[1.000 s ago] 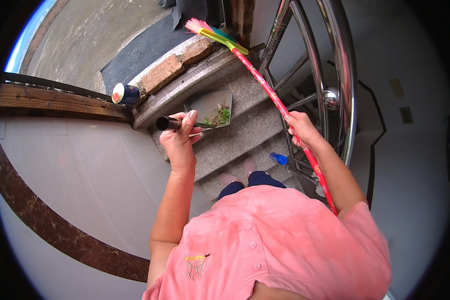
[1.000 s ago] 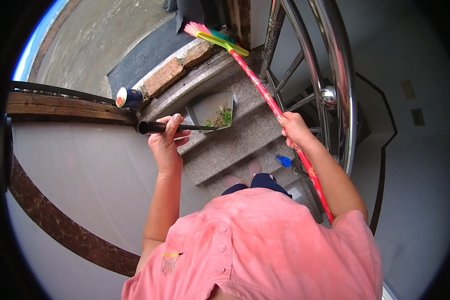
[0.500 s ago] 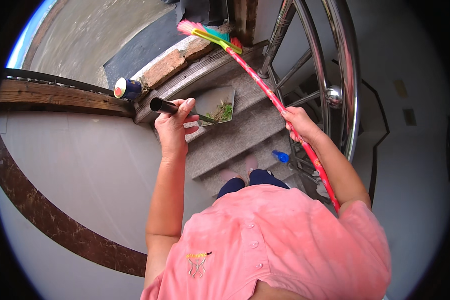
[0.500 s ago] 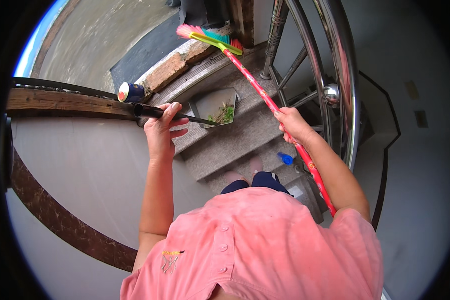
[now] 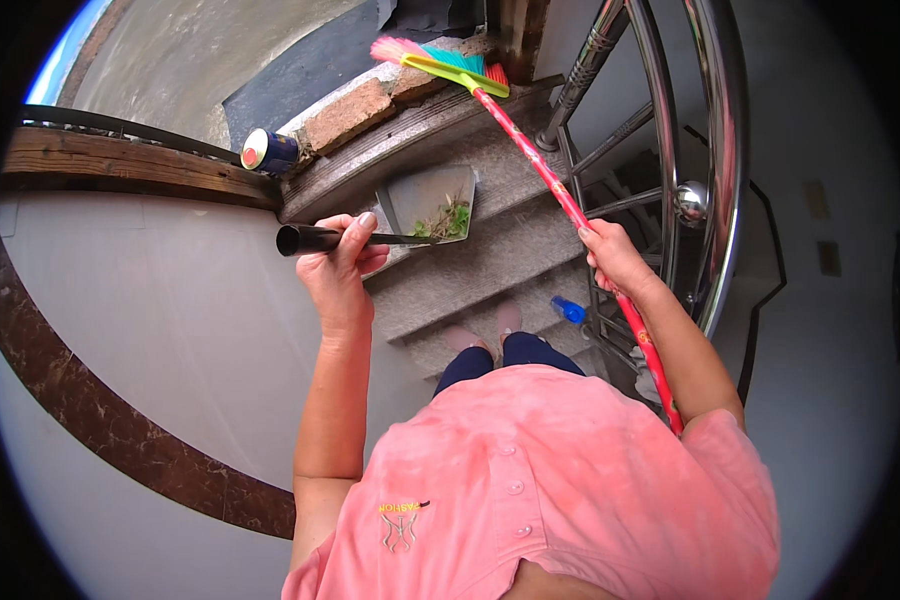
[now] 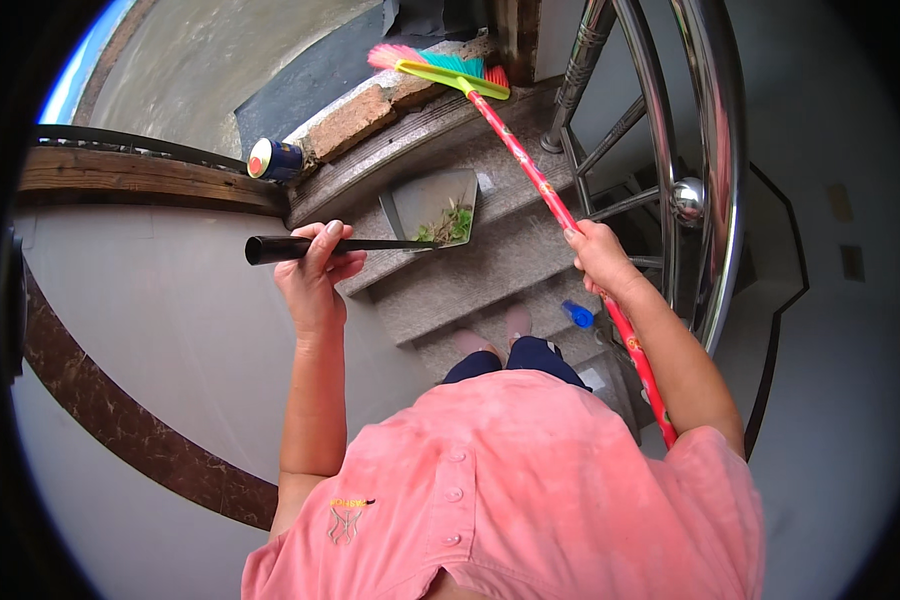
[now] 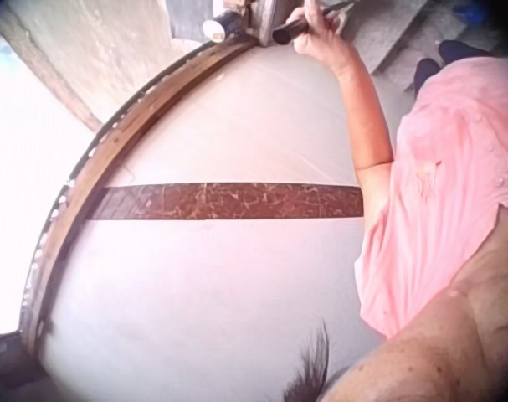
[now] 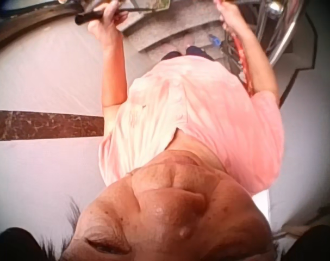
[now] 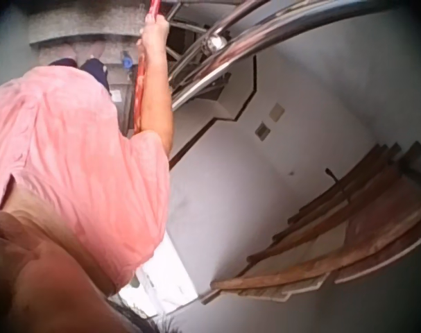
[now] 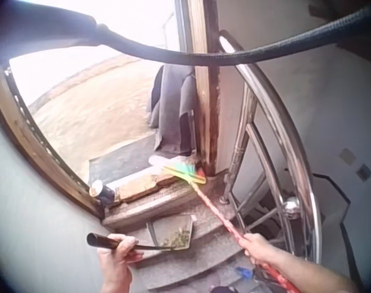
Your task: The person sweeps debris from granite stairs into a dustpan using a broom and then proceeds to sweep further down the staircase.
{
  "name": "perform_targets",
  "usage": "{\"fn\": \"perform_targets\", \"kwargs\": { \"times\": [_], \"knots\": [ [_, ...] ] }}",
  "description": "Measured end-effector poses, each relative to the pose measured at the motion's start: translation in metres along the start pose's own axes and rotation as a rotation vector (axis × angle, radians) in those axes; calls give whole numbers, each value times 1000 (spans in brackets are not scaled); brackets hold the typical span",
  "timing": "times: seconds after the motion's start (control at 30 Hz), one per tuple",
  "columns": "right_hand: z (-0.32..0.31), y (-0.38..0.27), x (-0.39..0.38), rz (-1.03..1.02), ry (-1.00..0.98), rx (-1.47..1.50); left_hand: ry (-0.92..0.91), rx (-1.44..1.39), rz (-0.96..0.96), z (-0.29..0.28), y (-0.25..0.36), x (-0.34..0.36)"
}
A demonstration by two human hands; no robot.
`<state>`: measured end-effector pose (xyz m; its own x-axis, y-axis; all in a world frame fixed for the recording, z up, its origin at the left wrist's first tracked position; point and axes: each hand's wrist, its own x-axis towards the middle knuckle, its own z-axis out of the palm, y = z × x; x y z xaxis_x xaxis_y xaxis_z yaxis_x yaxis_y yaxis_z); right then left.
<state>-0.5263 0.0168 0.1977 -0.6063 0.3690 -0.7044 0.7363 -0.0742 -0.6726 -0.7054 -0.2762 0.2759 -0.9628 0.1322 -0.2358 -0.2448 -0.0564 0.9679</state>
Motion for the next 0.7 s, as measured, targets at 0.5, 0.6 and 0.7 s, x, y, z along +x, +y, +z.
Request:
{"fn": "perform_targets", "kwargs": {
  "times": [0.5, 0.6, 0.7],
  "knots": [
    [-11, -5, -8, -54, -19, -89, 68, 33, 73, -31, 11, 2],
    [7, 2, -9, -30, -124, -164, 79, 54, 66, -35, 9, 2],
    [16, 3, -57, 55, -270, -107, 115, 57, 61, -41, 5, 2]
  ]
}}
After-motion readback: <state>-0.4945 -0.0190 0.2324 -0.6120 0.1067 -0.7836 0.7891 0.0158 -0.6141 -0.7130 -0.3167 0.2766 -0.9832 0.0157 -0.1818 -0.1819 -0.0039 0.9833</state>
